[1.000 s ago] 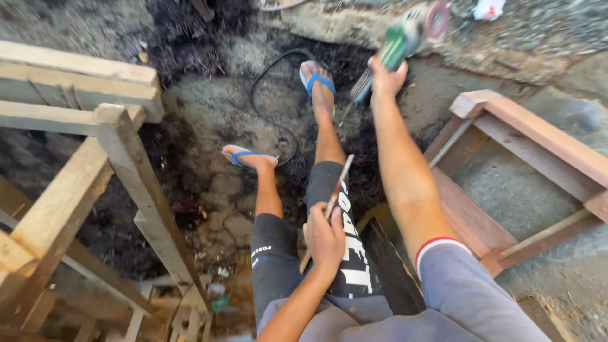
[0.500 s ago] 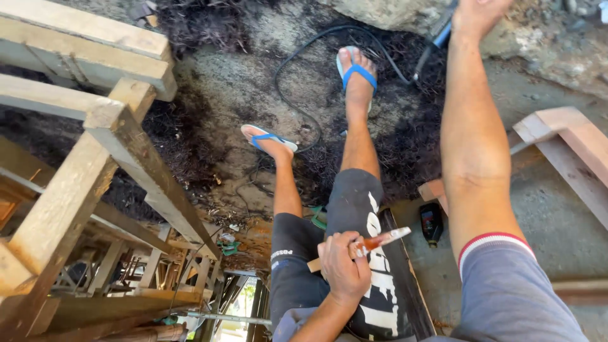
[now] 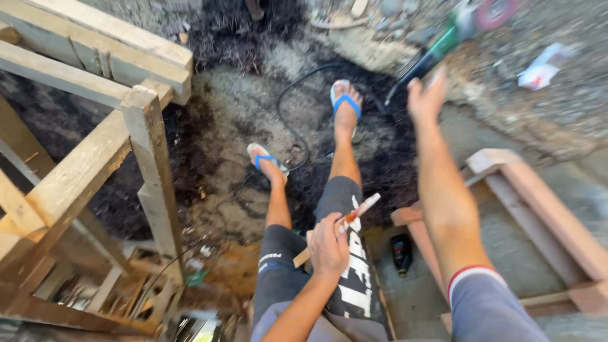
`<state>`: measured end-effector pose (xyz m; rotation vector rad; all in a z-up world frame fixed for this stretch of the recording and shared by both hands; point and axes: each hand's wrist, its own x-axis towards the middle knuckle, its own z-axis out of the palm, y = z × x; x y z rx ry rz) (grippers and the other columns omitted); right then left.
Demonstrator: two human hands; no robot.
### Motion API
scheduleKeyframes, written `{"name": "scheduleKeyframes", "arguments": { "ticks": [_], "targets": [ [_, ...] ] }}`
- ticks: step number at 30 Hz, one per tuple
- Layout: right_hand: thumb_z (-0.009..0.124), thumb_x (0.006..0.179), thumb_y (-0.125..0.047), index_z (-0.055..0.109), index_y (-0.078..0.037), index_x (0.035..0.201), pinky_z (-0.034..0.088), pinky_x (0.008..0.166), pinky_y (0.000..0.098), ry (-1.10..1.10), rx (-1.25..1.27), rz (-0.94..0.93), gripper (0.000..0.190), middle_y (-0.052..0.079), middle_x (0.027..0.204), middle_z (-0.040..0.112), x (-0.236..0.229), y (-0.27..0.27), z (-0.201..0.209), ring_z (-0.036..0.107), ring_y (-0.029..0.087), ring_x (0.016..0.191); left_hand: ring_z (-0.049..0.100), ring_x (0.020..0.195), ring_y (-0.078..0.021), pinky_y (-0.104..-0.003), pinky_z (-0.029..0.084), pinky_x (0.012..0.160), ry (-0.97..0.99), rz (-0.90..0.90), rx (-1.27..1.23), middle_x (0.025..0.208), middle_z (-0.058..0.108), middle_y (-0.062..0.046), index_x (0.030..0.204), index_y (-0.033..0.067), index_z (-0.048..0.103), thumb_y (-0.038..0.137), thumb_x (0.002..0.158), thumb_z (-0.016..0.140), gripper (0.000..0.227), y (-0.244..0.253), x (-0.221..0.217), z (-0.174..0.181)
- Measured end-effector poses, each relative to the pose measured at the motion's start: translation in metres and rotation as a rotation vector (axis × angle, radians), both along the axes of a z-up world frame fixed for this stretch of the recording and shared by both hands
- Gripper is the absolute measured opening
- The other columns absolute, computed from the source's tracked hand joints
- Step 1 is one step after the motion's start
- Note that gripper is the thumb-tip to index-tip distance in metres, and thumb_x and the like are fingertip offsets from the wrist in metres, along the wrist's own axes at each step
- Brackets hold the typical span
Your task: Staining wooden furniture legs using a small brush and stain cans in a workshop setting.
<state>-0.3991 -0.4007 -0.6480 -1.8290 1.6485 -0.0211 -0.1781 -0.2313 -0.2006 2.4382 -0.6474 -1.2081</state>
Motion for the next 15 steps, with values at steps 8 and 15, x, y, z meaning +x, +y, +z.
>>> {"name": "scheduleKeyframes", "arguments": {
  "ticks": [8, 15],
  "targets": [
    [0.050, 0.087, 0.007, 0.036, -0.003, 0.157, 0.053, 0.095, 0.0326, -0.696, 0.862, 0.107, 0.072, 0.015, 0.128, 0.063, 0.090, 0.051, 0.324, 0.065, 0.018, 0.113, 0.065, 0.102, -0.0299, -0.047, 0.044, 0.091, -0.094, 0.213, -0.049, 0.098, 0.070, -0.006, 0.113, 0.0195, 0.072, 0.033, 0.097, 0.063, 0.022, -0.012, 0.027, 0.043],
    [0.074, 0.071, -0.001, 0.030, 0.006, 0.152, 0.044, 0.100, 0.0402, -0.883, 0.323, 0.874, 0.093, 0.027, 0.139, 0.053, 0.249, 0.045, 0.599, 0.054, 0.034, 0.126, 0.062, 0.121, -0.0321, -0.046, 0.047, 0.106, -0.110, 0.463, -0.634, 0.123, 0.070, -0.010, 0.133, 0.0201, 0.067, 0.039, 0.110, 0.047, 0.036, -0.035, 0.118, 0.147]
  ]
}}
